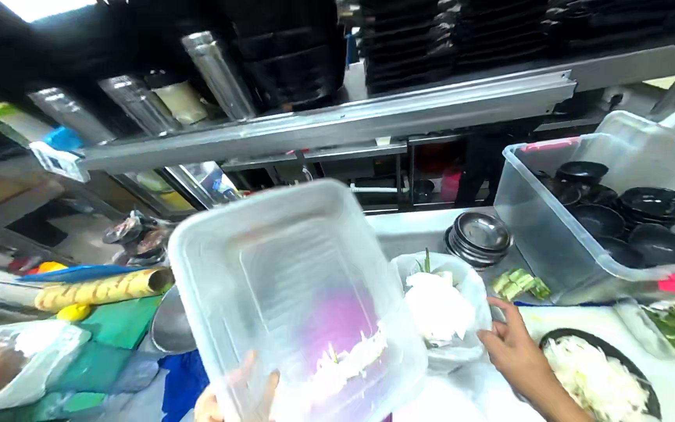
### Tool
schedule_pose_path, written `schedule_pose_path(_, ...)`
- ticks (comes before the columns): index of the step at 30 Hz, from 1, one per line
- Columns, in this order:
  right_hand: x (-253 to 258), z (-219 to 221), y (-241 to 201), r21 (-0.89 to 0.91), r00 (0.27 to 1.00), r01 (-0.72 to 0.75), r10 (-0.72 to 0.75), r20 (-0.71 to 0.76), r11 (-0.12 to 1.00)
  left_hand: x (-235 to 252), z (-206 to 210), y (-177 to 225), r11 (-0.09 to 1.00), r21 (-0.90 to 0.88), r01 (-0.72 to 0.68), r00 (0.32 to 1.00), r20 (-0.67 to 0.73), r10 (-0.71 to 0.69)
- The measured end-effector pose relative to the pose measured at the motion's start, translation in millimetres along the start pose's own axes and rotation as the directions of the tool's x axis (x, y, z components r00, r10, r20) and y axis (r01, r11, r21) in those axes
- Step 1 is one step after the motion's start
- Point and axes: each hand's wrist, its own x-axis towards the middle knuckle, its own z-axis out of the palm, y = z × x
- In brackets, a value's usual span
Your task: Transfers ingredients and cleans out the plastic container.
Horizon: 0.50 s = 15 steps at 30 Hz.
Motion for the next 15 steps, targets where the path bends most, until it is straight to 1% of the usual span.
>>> schedule_pose_path(2, -29.9, -11.6, 2.7, -0.086, 0.997, -0.016, 0.022, 0.071, 0.996, 15.6, -1.9, 1.0, 0.996, 0.045, -0.075, 0.995, 0.066, 0.072)
schedule_pose_path(4, -46.1, -30.8, -0.9, -0.212, 0.995, 0.022, -0.001, 0.099, 0.977, 29.5, 5.9, -2.8, 0.977, 0.109, -0.181, 0.978, 0.121, 0.168)
schedule_pose_path(6, -56.5, -53.3, -15.9, -0.269, 0.993, 0.112, -0.101, 0.058, 0.956, 41.6, 19.5, -9.6, 0.937, 0.159, -0.312, 0.939, 0.205, 0.278)
schedule_pose_path(7, -59.6, -64.9, -26.9, -0.259, 0.985, 0.170, -0.167, 0.032, 0.951, 47.9, 28.7, -13.2, 0.909, 0.162, -0.383, 0.906, 0.258, 0.336)
schedule_pose_path(8, -61.3, -75.3, -39.7, -0.215, 0.976, 0.212, -0.216, 0.005, 0.953, 54.2, 38.2, -15.6, 0.877, 0.159, -0.453, 0.863, 0.325, 0.386)
schedule_pose_path(10, -59.4, -88.0, -66.8, -0.032, 0.965, 0.258, -0.259, -0.044, 0.966, 67.3, 59.6, -15.4, 0.795, 0.148, -0.588, 0.752, 0.461, 0.471)
schedule_pose_path(12, -51.6, -92.4, -87.4, 0.204, 0.973, 0.231, -0.227, -0.040, 0.951, 79.3, 83.1, -15.5, 0.689, 0.115, -0.715, 0.617, 0.567, 0.546)
schedule_pose_path(14, -37.8, -90.2, -92.3, 0.428, 0.984, 0.173, -0.174, -0.037, 0.887, 87.4, 104.9, -21.8, 0.597, 0.055, -0.800, 0.483, 0.649, 0.587)
schedule_pose_path(15, -28.9, -89.1, -87.8, 0.515, 0.988, 0.147, -0.147, -0.041, 0.845, 89.8, 113.8, -25.8, 0.570, 0.029, -0.821, 0.436, 0.676, 0.594)
